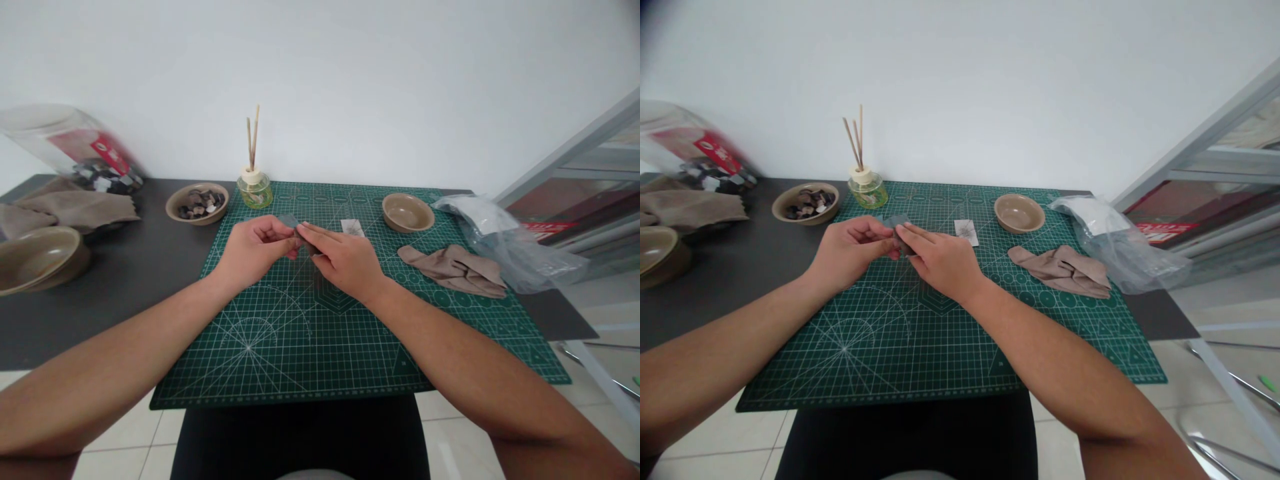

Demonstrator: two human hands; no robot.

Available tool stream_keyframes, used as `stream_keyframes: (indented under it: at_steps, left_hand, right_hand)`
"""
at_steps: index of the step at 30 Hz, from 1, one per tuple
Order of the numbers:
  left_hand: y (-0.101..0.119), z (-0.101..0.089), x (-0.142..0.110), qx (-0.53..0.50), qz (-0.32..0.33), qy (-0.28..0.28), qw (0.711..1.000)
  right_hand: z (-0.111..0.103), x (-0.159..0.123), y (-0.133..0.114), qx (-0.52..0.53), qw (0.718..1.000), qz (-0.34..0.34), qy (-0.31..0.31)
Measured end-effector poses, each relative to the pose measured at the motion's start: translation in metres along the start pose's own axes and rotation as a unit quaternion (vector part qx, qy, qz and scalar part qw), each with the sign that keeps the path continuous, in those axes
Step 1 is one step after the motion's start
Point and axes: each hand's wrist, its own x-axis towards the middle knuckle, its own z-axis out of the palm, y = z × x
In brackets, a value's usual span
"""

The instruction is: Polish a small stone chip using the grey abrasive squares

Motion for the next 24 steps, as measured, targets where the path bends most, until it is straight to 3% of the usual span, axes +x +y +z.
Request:
stream_keyframes:
  at_steps: [10,20,24]
  left_hand:
    - [-0.004,-0.0022,0.0027,0.037,0.001,-0.053,0.998]
    - [0.0012,-0.0015,-0.0018,0.007,0.038,-0.035,0.999]
    - [0.002,-0.002,-0.0007,0.042,0.044,-0.042,0.997]
  right_hand:
    - [0.0024,-0.0002,-0.0012,-0.02,1.0,-0.013,-0.014]
    - [-0.0008,-0.0008,0.0002,0.0,1.0,0.01,0.004]
    - [0.0005,-0.0013,0.0,0.011,1.0,0.009,0.005]
